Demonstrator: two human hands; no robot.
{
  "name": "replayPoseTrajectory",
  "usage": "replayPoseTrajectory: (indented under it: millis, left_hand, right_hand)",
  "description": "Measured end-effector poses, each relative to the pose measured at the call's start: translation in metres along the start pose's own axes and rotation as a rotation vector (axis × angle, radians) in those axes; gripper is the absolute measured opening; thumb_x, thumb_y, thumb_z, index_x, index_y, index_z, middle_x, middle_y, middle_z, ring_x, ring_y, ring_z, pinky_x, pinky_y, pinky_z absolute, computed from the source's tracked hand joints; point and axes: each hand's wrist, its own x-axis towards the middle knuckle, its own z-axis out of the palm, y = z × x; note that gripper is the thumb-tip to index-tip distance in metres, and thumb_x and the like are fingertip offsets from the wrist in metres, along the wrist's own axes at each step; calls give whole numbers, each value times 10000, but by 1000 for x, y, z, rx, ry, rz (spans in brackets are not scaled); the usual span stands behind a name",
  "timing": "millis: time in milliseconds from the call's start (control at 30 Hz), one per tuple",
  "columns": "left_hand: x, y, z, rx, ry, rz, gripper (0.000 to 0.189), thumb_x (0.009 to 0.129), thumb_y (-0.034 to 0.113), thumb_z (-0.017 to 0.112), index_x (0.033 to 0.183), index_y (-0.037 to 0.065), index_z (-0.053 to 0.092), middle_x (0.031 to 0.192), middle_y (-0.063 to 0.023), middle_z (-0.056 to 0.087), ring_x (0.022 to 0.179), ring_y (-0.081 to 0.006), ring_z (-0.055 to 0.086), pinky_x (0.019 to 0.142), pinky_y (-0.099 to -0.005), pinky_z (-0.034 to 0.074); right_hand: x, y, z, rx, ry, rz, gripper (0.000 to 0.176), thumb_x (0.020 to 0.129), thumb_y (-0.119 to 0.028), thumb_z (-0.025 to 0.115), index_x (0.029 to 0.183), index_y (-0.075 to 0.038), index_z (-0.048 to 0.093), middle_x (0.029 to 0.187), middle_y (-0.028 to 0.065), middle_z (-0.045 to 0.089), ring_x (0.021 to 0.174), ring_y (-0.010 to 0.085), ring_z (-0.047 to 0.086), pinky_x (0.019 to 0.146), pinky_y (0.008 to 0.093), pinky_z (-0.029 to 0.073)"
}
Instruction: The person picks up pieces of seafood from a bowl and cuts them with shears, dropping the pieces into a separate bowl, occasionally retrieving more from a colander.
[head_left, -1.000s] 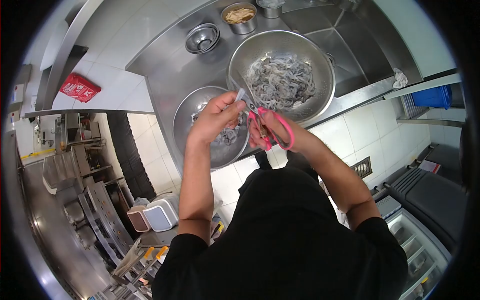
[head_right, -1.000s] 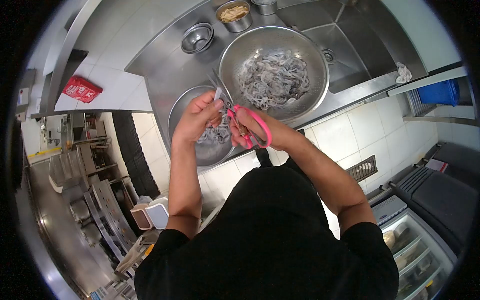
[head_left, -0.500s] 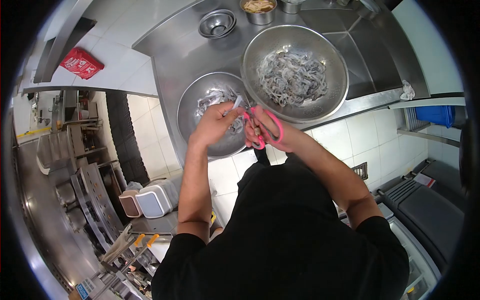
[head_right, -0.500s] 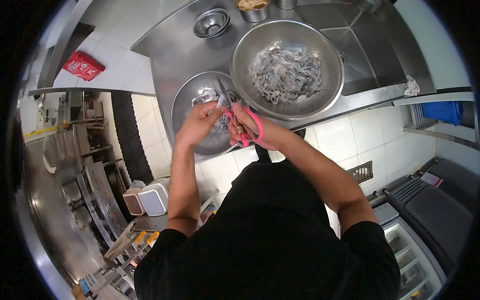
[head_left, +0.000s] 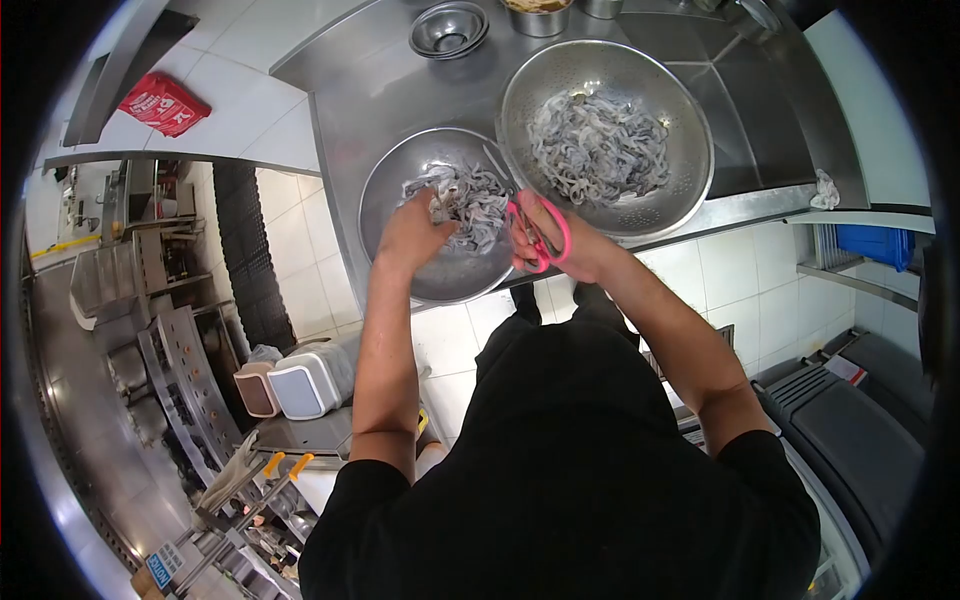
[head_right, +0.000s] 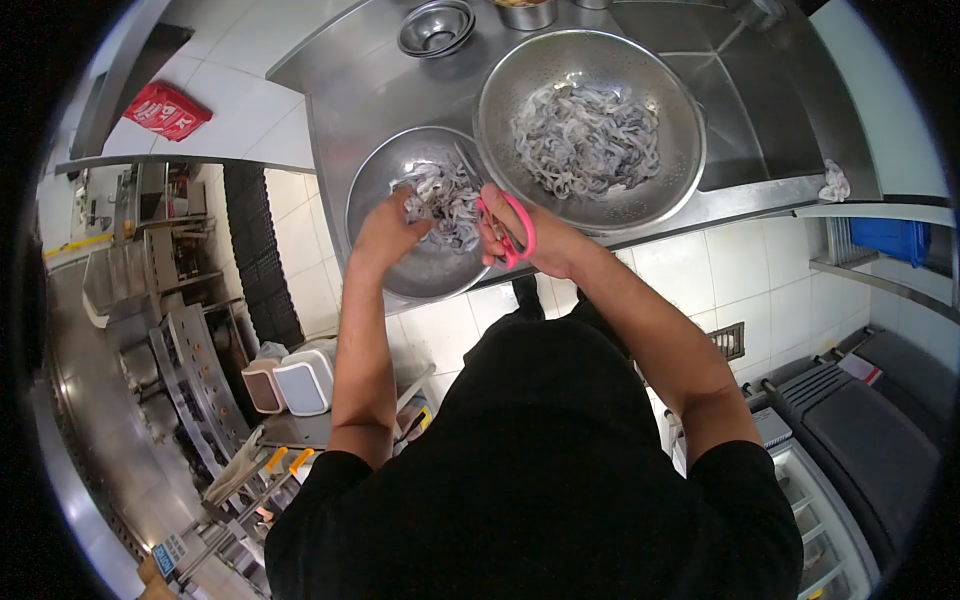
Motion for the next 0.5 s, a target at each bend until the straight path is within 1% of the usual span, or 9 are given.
replayPoseTrajectory:
  millis: [100, 200, 300, 367, 400, 500]
  left_hand:
    - [-4, 8, -15, -135, -74, -27, 880, 844, 221, 811, 1580, -9, 386, 1299, -337, 669, 1213, -434, 675, 1042, -444, 524]
    - [0, 1, -13, -247, -45, -25, 912, 869, 137, 759, 1636, 27, 277, 1338, -362, 636, 1231, -457, 663, 1057, -443, 513]
    - [-4, 12, -22, -284, -44, -27, 903, 890, 92, 715, 1657, 59, 242, 1366, -371, 617, 1246, -468, 653, 1060, -445, 505]
    - [-6, 19, -26, -291, -34, -4, 891, 896, 74, 702, 1660, 76, 244, 1358, -370, 624, 1247, -457, 657, 1056, -443, 504]
    - [-8, 22, -28, -294, -29, 5, 886, 899, 65, 696, 1662, 84, 245, 1353, -369, 627, 1247, -451, 659, 1054, -442, 504]
    - [-11, 32, -32, -347, -39, 31, 871, 900, 49, 678, 1658, 83, 251, 1340, -355, 643, 1257, -436, 658, 1056, -438, 499]
  right_hand:
    - [1, 16, -3, -39, -5, 65, 673, 1022, -747, 469, 843, -105, 566, 731, 11, 536, 721, 157, 614, 697, 302, 503]
    - [-2, 28, -1, -133, -42, 132, 699, 1011, -763, 473, 872, -91, 606, 768, 29, 592, 747, 161, 645, 690, 309, 516]
    - [-8, 35, 3, -252, -92, 181, 739, 989, -795, 475, 885, -79, 629, 795, 45, 627, 769, 160, 662, 690, 317, 523]
    - [-10, 33, 6, -299, -133, 221, 765, 975, -816, 473, 887, -75, 637, 806, 52, 637, 780, 160, 667, 702, 321, 528]
    - [-11, 32, 8, -301, -132, 205, 781, 962, -834, 471, 874, -76, 633, 807, 47, 635, 785, 156, 664, 716, 314, 524]
    - [-11, 29, 12, -267, -161, 177, 771, 963, -829, 480, 872, -78, 631, 805, 41, 628, 778, 153, 658, 718, 306, 521]
